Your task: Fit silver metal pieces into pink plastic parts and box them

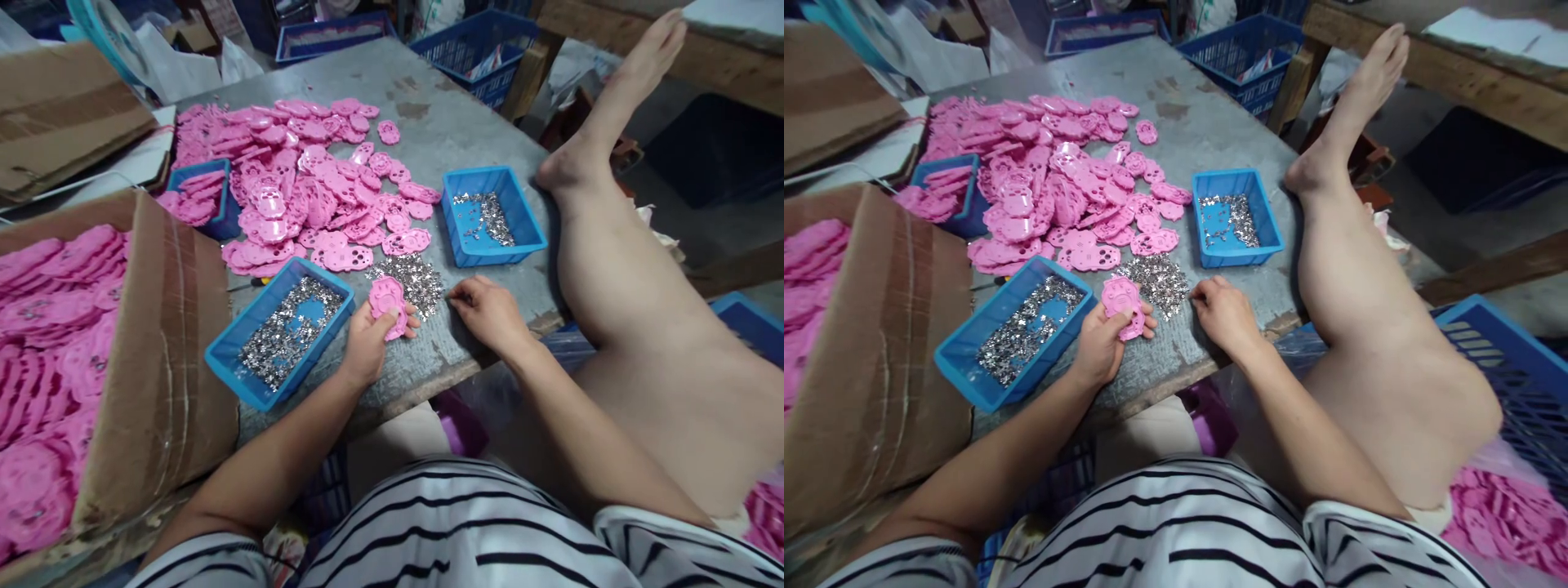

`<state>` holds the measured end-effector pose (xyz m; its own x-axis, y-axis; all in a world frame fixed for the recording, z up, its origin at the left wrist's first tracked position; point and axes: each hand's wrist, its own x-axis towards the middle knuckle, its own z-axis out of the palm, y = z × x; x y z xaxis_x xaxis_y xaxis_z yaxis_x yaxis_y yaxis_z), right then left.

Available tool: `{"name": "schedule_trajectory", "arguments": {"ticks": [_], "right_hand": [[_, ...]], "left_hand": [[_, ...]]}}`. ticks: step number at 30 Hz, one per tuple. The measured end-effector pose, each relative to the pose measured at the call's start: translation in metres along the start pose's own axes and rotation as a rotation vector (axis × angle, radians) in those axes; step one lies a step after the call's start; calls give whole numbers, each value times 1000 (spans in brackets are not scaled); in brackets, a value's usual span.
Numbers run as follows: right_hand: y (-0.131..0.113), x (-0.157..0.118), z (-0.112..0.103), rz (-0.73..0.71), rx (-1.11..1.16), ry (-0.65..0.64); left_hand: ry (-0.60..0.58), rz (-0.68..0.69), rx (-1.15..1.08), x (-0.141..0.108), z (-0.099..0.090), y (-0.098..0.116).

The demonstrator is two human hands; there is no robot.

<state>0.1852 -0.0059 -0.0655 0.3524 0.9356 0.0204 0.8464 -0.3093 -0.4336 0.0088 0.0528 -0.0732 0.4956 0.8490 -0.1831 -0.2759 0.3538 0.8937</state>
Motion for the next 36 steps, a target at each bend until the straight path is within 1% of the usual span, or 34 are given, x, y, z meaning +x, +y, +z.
{"name": "schedule_trajectory", "arguments": {"ticks": [3, 10, 16, 18, 21, 24, 27, 31, 36], "right_hand": [[-2, 2, -1, 22, -44, 2], [-18, 3, -1, 80, -129, -68], [-14, 4, 1, 14, -139, -58], [-9, 4, 3, -5, -106, -30], [-2, 5, 3, -38, 8, 23], [4, 10, 3, -13, 120, 34], [4, 16, 5, 43, 191, 28], [1, 20, 7, 19, 288, 63], [2, 20, 6, 34, 381, 63]], "left_hand": [[2, -33, 0, -1, 1, 2], [-14, -55, 10, -1, 1, 1], [-41, -86, -36, -2, 2, 3], [-43, -98, -55, -2, 1, 3], [-34, -110, -73, -2, 1, 4], [-34, -114, -72, -1, 1, 4], [-38, -117, -71, -2, 1, 5], [-29, -123, -72, -2, 2, 6], [-42, -116, -74, -2, 1, 5]]}}
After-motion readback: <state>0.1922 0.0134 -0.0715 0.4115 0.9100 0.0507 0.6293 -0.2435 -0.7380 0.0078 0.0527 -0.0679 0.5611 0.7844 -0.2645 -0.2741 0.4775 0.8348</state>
